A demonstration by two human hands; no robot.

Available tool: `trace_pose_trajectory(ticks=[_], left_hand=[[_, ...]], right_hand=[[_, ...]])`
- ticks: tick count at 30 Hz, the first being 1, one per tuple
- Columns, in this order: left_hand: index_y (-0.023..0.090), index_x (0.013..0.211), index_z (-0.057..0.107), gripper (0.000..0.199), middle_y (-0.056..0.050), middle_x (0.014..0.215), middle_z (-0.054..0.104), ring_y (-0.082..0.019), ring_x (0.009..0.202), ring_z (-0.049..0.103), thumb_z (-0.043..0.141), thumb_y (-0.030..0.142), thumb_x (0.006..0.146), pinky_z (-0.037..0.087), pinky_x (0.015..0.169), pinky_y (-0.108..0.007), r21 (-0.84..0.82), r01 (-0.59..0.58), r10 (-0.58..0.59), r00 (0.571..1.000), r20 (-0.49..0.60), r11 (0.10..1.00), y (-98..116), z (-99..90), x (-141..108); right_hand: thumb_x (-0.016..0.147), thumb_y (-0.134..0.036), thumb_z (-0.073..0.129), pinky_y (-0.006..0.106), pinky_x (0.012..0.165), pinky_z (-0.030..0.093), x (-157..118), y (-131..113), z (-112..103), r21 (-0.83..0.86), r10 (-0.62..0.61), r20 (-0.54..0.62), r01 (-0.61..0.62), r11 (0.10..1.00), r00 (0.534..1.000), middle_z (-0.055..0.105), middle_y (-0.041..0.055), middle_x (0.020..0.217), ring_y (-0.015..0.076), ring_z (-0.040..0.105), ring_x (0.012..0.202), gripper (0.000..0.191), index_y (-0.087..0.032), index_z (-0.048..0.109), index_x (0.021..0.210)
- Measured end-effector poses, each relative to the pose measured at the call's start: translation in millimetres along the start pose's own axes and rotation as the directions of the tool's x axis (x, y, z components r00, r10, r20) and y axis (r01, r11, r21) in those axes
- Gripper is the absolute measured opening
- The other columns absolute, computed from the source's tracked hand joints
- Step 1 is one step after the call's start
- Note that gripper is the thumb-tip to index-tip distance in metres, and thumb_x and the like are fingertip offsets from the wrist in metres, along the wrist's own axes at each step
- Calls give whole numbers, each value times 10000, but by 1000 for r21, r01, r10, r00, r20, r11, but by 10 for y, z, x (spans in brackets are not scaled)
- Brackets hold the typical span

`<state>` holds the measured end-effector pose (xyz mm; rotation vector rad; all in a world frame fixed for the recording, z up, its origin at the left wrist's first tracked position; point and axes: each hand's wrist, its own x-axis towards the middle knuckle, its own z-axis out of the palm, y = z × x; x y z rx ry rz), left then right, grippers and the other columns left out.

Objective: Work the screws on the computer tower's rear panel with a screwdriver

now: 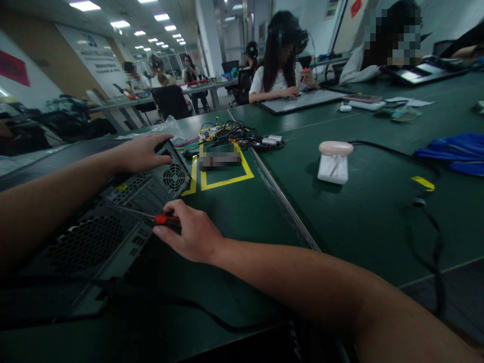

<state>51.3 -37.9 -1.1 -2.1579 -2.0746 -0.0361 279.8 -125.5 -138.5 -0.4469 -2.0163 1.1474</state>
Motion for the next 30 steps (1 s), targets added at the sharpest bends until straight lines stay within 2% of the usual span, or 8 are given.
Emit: trace_pose_trajectory(ticks=[3,7,10,20,25,30], left_hand=[[145,1699,485,857,-156,1671,571,-378,1558,505,595,500,926,381,1304,-461,-7,-5,5,1000,-1,1000,-3,1,3],[117,1693,488,865,-174,1666,574,-391,1549,514,599,492,921,381,1304,-464,-8,-12,12,1000,-4,1000,-2,3,8],[99,1689,490,866,-186,1661,576,-391,1542,524,597,497,928,380,1306,-449,-2,-10,10,1000,-3,1000,1,5,7],[170,1697,491,860,-137,1663,578,-364,1562,498,599,537,927,373,1309,-435,-11,2,-2,1000,-1,1000,-25,16,17],[103,1700,474,883,-179,1683,552,-376,1562,502,583,519,929,354,1321,-434,-2,-12,12,1000,2,1000,-16,5,8],[84,1695,476,887,-195,1676,556,-389,1557,507,585,508,924,362,1317,-446,-8,-17,17,1000,1,1000,-1,-4,5]], right_hand=[[1007,-428,689,371,814,549,0,2,-3,-16,-7,7,7,1000,1000,706,20,1005,208,675,857,267,-246,572,1163],[1031,-406,657,355,799,536,10,13,-3,-8,-23,6,23,1000,1000,687,13,985,191,653,825,197,-244,571,1102],[1035,-403,661,347,789,529,12,18,4,-6,-28,4,28,1000,1000,677,7,966,186,646,812,191,-243,574,1094],[1042,-412,654,350,789,533,3,20,9,-26,-24,3,24,999,1000,692,14,977,187,645,811,196,-243,585,1111],[1038,-409,657,353,794,528,4,8,0,-20,-12,6,12,1000,1000,685,11,967,190,639,816,192,-245,582,1102],[1037,-415,650,351,783,513,7,1,-4,-9,-19,8,19,1000,1000,667,3,949,187,632,799,194,-244,575,1092]])
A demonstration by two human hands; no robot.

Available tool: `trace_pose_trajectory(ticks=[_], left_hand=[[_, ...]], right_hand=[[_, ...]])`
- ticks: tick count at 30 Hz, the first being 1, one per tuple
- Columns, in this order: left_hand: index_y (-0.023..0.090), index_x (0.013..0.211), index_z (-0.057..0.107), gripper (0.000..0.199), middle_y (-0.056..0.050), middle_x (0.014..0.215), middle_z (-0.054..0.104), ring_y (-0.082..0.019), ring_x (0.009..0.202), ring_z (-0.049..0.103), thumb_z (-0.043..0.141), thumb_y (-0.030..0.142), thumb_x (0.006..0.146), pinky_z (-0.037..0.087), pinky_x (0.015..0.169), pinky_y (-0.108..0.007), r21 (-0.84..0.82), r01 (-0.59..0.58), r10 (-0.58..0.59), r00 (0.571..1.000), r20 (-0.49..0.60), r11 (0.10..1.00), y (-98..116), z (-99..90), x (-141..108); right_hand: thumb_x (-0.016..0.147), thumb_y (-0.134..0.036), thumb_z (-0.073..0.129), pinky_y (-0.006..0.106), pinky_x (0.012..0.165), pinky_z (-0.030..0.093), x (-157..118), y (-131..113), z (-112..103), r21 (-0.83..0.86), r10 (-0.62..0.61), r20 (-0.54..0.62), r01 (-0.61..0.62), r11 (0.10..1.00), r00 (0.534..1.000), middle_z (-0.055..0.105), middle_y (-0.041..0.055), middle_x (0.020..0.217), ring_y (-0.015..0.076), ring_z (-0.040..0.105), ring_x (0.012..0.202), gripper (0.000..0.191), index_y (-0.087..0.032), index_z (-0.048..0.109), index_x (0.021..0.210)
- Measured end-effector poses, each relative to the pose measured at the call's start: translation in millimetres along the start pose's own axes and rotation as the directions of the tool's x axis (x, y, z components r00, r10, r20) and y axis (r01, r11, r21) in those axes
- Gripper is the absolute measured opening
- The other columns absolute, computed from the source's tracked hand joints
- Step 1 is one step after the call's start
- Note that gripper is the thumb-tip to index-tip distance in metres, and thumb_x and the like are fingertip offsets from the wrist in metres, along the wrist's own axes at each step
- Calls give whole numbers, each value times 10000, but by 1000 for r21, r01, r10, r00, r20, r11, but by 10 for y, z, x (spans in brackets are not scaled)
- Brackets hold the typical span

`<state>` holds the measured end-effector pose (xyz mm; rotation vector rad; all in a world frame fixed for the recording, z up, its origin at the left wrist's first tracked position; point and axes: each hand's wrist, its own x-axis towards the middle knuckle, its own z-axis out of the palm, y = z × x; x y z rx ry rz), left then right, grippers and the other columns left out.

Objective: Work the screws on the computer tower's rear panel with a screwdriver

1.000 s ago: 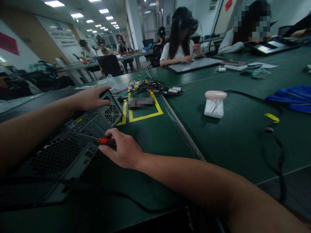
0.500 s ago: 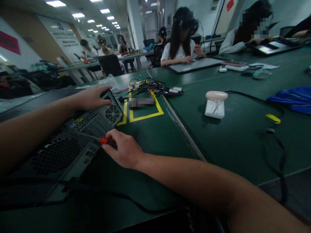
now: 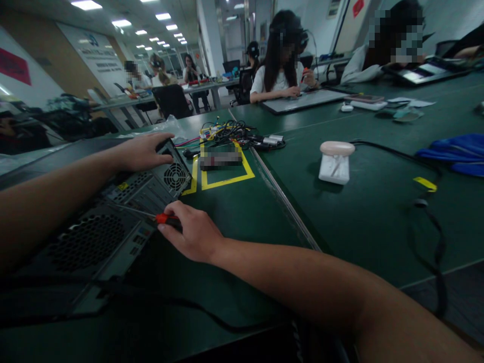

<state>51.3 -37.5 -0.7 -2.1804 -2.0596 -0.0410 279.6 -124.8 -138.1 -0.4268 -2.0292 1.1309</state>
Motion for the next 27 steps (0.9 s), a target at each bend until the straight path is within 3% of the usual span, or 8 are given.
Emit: trace_pose_trajectory(ticks=[7,27], left_hand=[[170,1700,487,867,-138,1662,579,-370,1554,505,613,540,927,371,1309,-434,-3,17,-17,1000,6,1000,-17,10,8],[113,1699,479,860,-177,1658,577,-382,1543,522,595,498,939,380,1307,-437,15,9,-9,1000,10,1000,3,-9,0]], right_hand=[[1037,-421,649,349,787,517,4,0,-4,-14,4,1,-4,1000,1000,670,3,942,188,632,795,202,-243,578,1101],[1045,-421,641,339,769,504,2,24,14,-1,-14,-11,14,1000,1000,672,8,951,183,634,801,195,-241,579,1086]])
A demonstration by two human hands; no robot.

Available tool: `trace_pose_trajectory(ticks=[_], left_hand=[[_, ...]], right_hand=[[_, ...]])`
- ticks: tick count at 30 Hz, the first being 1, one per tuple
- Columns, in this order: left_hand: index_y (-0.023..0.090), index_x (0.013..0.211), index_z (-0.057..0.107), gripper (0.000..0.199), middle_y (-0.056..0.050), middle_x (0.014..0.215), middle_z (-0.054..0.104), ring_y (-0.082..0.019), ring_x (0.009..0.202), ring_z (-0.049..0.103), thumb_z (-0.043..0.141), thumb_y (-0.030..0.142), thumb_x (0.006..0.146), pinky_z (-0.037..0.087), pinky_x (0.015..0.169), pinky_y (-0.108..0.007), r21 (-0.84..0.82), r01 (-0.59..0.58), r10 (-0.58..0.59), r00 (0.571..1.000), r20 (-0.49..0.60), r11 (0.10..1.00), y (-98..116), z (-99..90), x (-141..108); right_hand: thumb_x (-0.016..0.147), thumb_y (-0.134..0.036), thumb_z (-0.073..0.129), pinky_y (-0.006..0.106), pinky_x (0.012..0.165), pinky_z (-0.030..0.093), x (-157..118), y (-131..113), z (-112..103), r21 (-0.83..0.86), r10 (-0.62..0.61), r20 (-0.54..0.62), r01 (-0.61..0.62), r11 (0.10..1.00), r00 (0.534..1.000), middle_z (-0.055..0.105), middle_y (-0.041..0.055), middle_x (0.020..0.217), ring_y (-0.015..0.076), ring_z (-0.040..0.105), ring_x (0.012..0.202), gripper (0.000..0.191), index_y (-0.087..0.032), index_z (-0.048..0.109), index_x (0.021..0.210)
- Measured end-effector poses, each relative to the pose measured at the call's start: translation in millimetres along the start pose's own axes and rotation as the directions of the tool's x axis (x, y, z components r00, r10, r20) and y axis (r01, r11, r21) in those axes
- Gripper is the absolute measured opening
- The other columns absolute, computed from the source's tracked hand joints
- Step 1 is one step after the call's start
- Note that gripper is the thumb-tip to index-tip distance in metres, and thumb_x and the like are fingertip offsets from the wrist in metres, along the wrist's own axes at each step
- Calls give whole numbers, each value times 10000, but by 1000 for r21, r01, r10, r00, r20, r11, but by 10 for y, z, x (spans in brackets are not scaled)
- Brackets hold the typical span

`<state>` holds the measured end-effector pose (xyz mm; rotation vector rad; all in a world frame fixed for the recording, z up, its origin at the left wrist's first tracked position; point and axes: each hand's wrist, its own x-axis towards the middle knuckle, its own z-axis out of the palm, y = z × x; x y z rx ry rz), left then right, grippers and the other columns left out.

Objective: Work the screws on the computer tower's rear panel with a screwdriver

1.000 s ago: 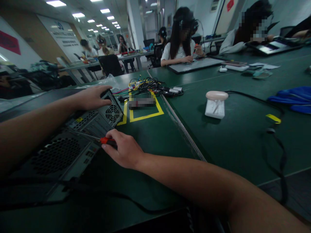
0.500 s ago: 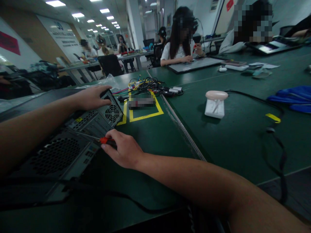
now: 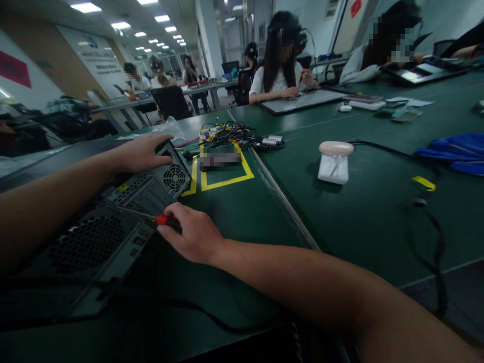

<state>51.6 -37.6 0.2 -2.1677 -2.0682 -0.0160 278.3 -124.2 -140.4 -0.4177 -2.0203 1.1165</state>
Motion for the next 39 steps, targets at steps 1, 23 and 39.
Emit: trace_pose_trajectory(ticks=[1,23,39], left_hand=[[108,1699,478,861,-182,1661,573,-387,1544,521,597,496,939,378,1308,-442,2,-1,1,1000,-1,1000,0,2,1],[104,1702,465,853,-184,1671,564,-386,1553,511,596,490,952,381,1302,-459,12,-12,12,1000,-5,1000,-14,10,9],[136,1701,474,854,-161,1678,562,-375,1561,504,593,502,939,378,1307,-458,-3,-4,4,1000,-1,1000,-5,4,2]], right_hand=[[1045,-420,641,339,770,503,-1,0,-1,1,-3,0,3,1000,1000,671,8,951,182,634,801,195,-239,579,1086],[1096,-432,597,354,848,519,2,2,-3,-62,-44,-1,44,997,999,703,44,1005,196,658,890,227,-211,647,1114],[1027,-438,667,411,912,566,-4,-8,-8,-40,2,14,-2,999,1000,722,48,1069,225,694,938,237,-244,584,1135]])
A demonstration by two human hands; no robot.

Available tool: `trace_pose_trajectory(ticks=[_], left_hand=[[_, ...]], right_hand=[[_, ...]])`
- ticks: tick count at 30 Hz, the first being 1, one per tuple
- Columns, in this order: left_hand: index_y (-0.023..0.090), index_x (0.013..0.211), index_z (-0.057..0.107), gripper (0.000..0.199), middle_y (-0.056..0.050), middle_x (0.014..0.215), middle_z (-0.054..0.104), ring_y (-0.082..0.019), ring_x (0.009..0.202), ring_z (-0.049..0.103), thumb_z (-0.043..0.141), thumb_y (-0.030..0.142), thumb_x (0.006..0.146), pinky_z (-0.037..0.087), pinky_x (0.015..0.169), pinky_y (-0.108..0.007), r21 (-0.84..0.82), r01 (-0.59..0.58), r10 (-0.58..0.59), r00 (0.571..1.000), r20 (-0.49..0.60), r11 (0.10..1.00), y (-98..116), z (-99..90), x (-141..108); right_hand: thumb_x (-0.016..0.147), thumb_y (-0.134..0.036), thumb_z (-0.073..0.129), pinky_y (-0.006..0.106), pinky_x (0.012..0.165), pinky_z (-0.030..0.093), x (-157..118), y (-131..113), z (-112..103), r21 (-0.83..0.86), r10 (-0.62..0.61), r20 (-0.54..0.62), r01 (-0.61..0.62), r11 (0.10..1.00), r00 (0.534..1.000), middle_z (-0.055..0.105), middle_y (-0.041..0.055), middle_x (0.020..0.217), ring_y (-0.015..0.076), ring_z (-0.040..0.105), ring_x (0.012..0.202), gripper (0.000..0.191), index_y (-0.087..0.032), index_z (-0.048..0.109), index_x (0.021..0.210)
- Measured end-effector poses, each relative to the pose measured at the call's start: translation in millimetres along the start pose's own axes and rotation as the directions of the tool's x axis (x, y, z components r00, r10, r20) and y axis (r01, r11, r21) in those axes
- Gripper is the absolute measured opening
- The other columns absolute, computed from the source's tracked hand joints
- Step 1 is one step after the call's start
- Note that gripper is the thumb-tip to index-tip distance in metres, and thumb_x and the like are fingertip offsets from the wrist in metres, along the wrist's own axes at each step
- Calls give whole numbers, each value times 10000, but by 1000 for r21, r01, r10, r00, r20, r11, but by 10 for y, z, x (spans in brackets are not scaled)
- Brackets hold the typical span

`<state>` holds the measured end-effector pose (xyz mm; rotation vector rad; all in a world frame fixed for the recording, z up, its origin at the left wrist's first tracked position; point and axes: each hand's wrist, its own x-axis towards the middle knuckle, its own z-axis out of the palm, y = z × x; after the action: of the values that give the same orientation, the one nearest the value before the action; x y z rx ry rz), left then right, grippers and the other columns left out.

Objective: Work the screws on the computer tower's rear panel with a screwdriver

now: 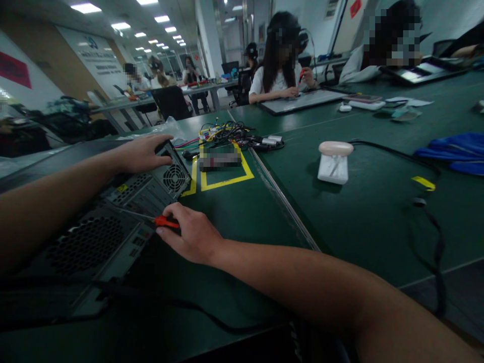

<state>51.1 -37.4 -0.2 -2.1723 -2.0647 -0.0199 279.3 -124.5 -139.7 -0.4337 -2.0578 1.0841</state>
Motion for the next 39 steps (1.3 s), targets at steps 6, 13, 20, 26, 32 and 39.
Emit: trace_pose_trajectory(ticks=[6,13,20,26,32,39], left_hand=[[121,1702,472,857,-164,1675,562,-369,1551,514,581,508,945,380,1302,-431,10,11,-11,1000,11,1000,17,-14,-7],[111,1707,458,848,-174,1676,559,-375,1558,505,574,490,957,374,1306,-455,17,11,-11,1000,8,1000,28,-17,-11],[130,1704,468,854,-162,1675,565,-365,1555,510,582,504,945,373,1309,-437,11,5,-5,1000,4,1000,16,-14,-10],[128,1691,491,844,-174,1672,567,-391,1548,517,596,493,937,389,1303,-471,6,-1,1,1000,-7,1000,4,3,0],[99,1691,476,852,-188,1666,569,-379,1540,529,592,484,940,384,1302,-446,12,3,-3,1000,-9,1000,8,5,1],[145,1700,479,833,-152,1663,576,-371,1543,520,579,503,954,392,1293,-446,21,9,-9,1000,5,1000,20,-7,-4]], right_hand=[[1037,-410,653,400,914,551,10,10,5,4,-11,-9,11,1000,1000,709,47,1051,225,688,946,200,-237,588,1115],[1047,-415,647,406,925,556,12,6,-1,12,-19,-3,19,1000,1000,711,46,1050,218,681,926,202,-236,591,1120],[1043,-419,656,409,936,556,7,8,5,6,-3,-2,3,1000,1000,716,46,1058,222,687,946,202,-242,591,1116],[1044,-423,642,398,908,550,6,-6,-1,11,-8,-5,8,1000,1000,708,42,1040,213,675,916,202,-240,589,1108],[1048,-432,633,385,890,538,5,-16,-3,4,-22,-8,22,1000,1000,703,42,1024,208,659,899,206,-235,595,1095],[1064,-446,621,362,846,527,2,-28,-9,-3,-13,-9,13,1000,1000,704,35,1009,195,647,860,224,-227,615,1111]])
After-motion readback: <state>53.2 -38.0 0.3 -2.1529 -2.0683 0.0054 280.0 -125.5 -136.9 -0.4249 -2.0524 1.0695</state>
